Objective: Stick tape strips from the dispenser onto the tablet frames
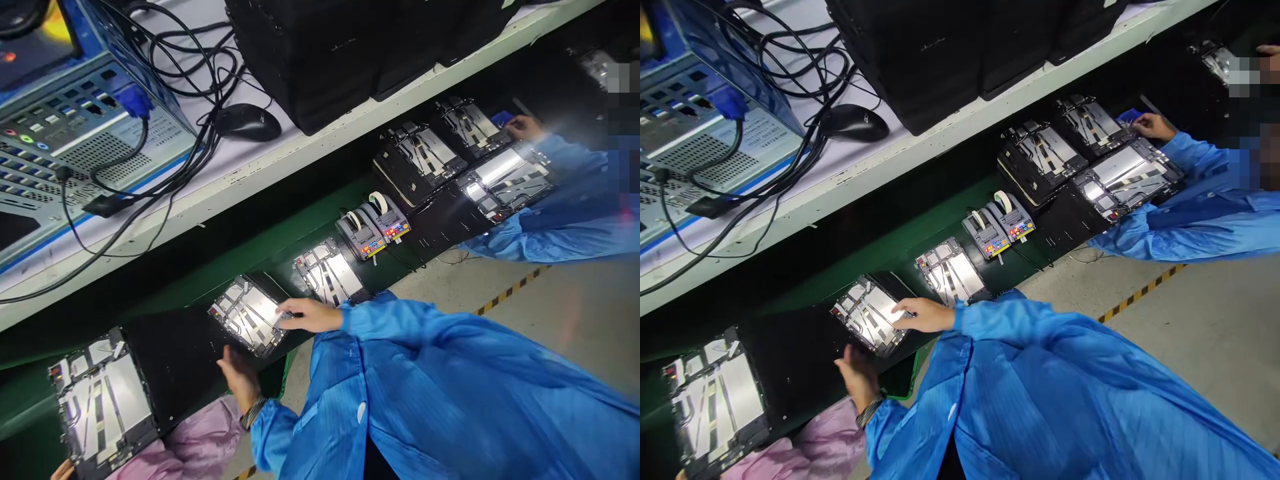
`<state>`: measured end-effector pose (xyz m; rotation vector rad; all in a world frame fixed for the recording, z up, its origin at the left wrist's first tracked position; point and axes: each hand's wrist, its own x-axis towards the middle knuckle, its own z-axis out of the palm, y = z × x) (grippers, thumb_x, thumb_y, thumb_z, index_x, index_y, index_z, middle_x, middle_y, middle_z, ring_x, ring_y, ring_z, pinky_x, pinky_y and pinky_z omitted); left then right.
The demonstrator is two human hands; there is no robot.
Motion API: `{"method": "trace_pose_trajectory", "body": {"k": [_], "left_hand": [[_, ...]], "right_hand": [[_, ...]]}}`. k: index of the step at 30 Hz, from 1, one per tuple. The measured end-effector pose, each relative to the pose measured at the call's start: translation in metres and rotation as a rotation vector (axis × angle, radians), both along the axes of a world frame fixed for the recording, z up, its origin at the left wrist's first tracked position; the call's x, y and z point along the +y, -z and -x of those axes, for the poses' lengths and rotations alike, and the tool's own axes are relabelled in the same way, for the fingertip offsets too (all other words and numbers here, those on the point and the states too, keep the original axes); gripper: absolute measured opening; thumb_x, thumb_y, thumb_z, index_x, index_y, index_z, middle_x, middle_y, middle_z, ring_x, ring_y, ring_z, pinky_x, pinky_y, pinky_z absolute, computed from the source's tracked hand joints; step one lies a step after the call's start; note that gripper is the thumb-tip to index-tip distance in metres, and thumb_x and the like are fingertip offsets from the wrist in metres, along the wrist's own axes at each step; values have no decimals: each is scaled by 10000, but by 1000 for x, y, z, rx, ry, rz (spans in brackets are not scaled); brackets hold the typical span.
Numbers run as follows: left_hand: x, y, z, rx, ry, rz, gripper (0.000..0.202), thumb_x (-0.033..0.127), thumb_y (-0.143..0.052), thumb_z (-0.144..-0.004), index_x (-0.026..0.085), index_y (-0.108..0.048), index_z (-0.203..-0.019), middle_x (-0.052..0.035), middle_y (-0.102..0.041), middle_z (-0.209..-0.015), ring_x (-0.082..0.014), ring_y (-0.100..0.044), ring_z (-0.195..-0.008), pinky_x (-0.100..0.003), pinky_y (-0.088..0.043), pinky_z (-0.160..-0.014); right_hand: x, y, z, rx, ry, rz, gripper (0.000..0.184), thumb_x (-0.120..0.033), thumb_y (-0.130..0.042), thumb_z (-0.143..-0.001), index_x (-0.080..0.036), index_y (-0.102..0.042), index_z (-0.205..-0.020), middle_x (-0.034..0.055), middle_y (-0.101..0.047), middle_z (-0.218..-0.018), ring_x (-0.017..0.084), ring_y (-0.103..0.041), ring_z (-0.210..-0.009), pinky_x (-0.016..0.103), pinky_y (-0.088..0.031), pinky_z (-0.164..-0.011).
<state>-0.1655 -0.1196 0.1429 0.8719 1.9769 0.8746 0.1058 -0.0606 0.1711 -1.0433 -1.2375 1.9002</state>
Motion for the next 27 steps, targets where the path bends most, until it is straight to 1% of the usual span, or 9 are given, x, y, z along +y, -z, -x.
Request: {"method": "trace_pose_trajectory", "body": {"k": [2,4,6,8,12,15,18,23,27], "left_hand": [[-3,-38,-1,33,-85,-225,546,720,-274,-954,574,-486,-1436,161,-415,-1642,-201,-318,-1570,-483,-262,-1298],[3,-75,-11,-70,69,-365,382,585,-401,-971,604,-601,-1296,184,-567,-1517,-223,-468,-1487,-493,-360,-1263],[18,-101,-33,-186,191,-387,373,543,-436,-973,528,-665,-1267,121,-641,-1446,-273,-529,-1435,-510,-406,-1235],[38,-105,-67,-222,236,-351,371,525,-534,-954,438,-685,-1282,52,-655,-1439,-307,-540,-1421,-498,-430,-1214],[70,-49,-145,-210,306,-250,520,515,-585,-982,288,-561,-1449,-45,-522,-1575,-290,-420,-1513,-437,-304,-1286],[76,13,-183,-229,267,-178,608,502,-576,-999,233,-443,-1528,-99,-419,-1643,-259,-370,-1541,-389,-258,-1297],[71,58,-189,-219,186,-96,573,487,-534,-1022,201,-443,-1509,-132,-470,-1595,-242,-438,-1491,-389,-300,-1268],[61,85,-169,-192,69,-96,469,437,-588,-988,160,-565,-1366,-163,-599,-1437,-255,-548,-1376,-398,-396,-1193],[66,87,-173,-268,89,-128,388,401,-609,-970,161,-639,-1274,-150,-678,-1313,-241,-646,-1221,-391,-461,-1119]], "right_hand": [[-22,-12,-75,79,-17,67,482,-626,-647,-902,-176,-765,-1029,95,-777,-1073,260,-728,-1046,429,-559,-988],[-38,-2,-149,-141,361,154,438,-610,-621,-909,-191,-719,-825,79,-749,-840,209,-713,-787,378,-587,-829],[-42,27,-206,-417,710,198,380,-568,-673,-847,-206,-661,-730,67,-716,-776,194,-678,-733,361,-574,-788],[-36,66,-237,-581,847,232,308,-498,-741,-765,-199,-667,-752,85,-738,-857,209,-693,-851,367,-559,-866],[-15,127,-239,-524,831,271,315,-423,-782,-682,-171,-694,-849,108,-763,-985,206,-699,-1009,362,-523,-973],[-11,147,-233,-433,829,285,349,-457,-801,-650,-171,-687,-814,85,-755,-876,197,-710,-920,351,-527,-935],[-21,153,-240,-412,861,297,374,-519,-796,-652,-186,-683,-779,64,-728,-776,198,-698,-802,351,-539,-843],[-31,124,-255,-527,828,277,351,-531,-772,-679,-197,-704,-763,58,-677,-682,190,-624,-659,345,-517,-702],[10,63,-222,-497,360,122,307,-475,-759,-734,-175,-755,-801,69,-715,-747,178,-631,-692,312,-508,-706]]}}
